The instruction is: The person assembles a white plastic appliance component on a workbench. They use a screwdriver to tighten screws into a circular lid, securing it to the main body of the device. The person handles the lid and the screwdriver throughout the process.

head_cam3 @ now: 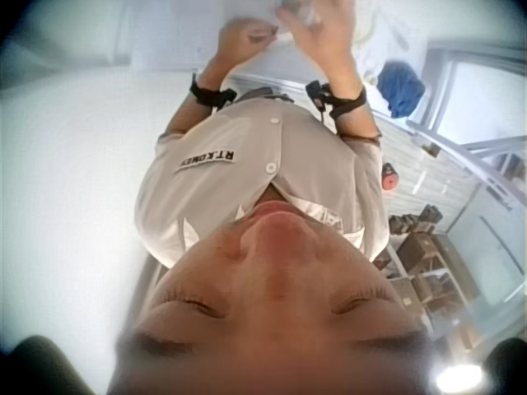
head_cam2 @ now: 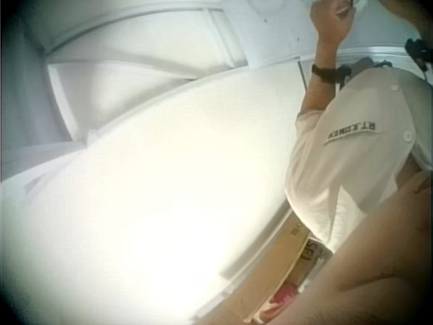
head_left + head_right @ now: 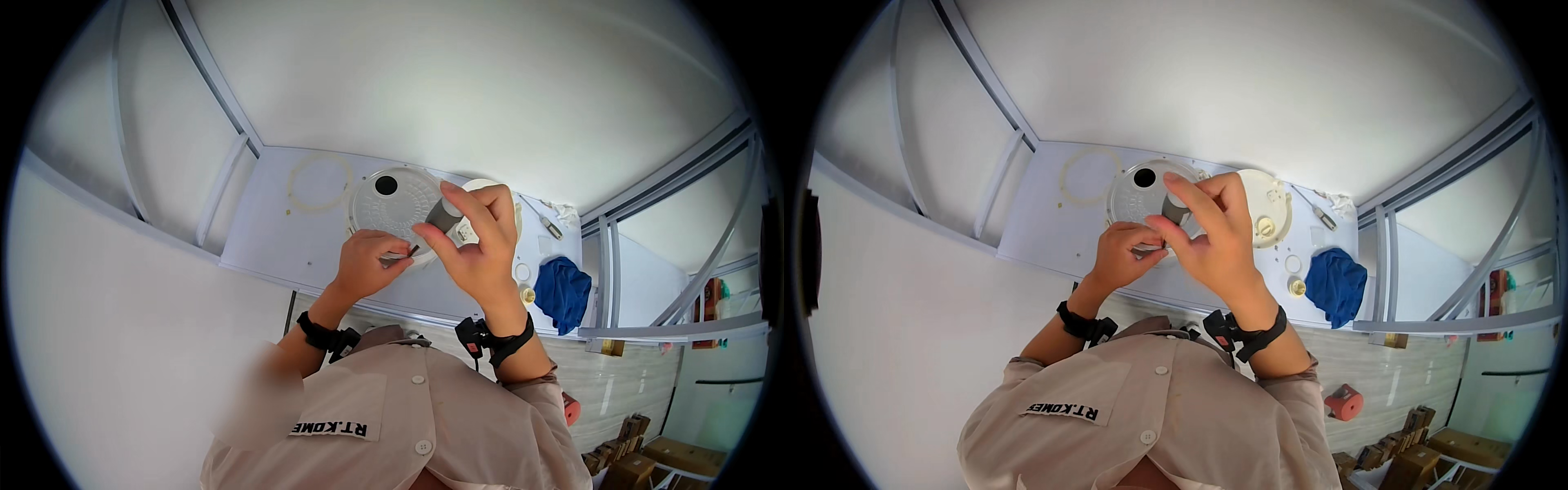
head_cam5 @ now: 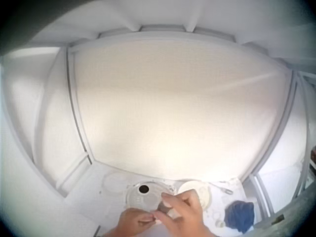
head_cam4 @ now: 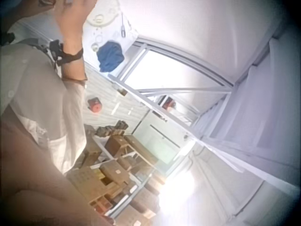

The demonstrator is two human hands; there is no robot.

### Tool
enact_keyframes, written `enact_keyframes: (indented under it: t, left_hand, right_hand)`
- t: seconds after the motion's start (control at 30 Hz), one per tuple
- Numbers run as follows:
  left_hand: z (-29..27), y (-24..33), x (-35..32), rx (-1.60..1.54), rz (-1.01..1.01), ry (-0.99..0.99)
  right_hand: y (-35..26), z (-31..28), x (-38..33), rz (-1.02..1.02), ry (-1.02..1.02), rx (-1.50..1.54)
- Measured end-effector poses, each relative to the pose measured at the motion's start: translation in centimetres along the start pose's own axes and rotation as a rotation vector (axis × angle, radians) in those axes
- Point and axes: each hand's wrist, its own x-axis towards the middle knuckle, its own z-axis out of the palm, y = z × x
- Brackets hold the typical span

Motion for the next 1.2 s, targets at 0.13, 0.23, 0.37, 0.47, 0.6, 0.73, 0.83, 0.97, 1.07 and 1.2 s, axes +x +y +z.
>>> enact_keyframes:
  t: [0.13, 0.23, 0.37, 0.47, 0.6, 0.73, 0.83, 0.97, 1.07, 1.2]
  left_hand:
    - [-0.2, 0.2, 0.1, 0.013, -0.003, 0.004]
    - [0.0, -0.1, -0.1, 0.005, 0.007, 0.016]
    - [0.0, -0.1, -0.1, 0.01, 0.007, 0.004]
    - [0.1, 0.0, 0.1, -0.004, -0.005, 0.004]
    - [-0.1, 0.3, 0.1, 0.019, 0.009, 0.006]
    - [-0.1, 0.0, -0.1, 0.013, 0.004, 0.004]
    - [0.4, -0.4, -0.2, -0.009, -0.007, 0.008]
    - [0.4, -0.4, -0.2, -0.03, -0.001, 0.015]
    - [0.1, 0.1, -0.1, -0.006, -0.005, 0.021]
    - [0.1, 0.1, -0.2, 0.02, -0.01, 0.007]
  right_hand:
    - [0.2, 0.1, 0.1, -0.048, 0.05, 0.069]
    - [-0.6, 0.0, 0.5, 0.043, 0.02, 0.234]
    - [0.6, -0.3, -0.1, -0.045, -0.048, 0.117]
    - [0.5, -0.1, -1.0, -0.047, -0.021, 0.045]
    - [-1.0, 0.1, 0.1, -0.04, -0.016, 0.22]
    - [-0.8, -0.1, 0.3, 0.001, -0.119, 0.25]
    - [-0.1, 0.4, 0.4, -0.128, -0.027, 0.128]
    - [0.1, 1.0, 0.1, -0.135, 0.058, 0.053]
    - [0.2, 2.0, 0.2, -0.191, 0.148, 0.058]
    - [0.2, 2.9, 0.0, -0.225, 0.222, 0.012]
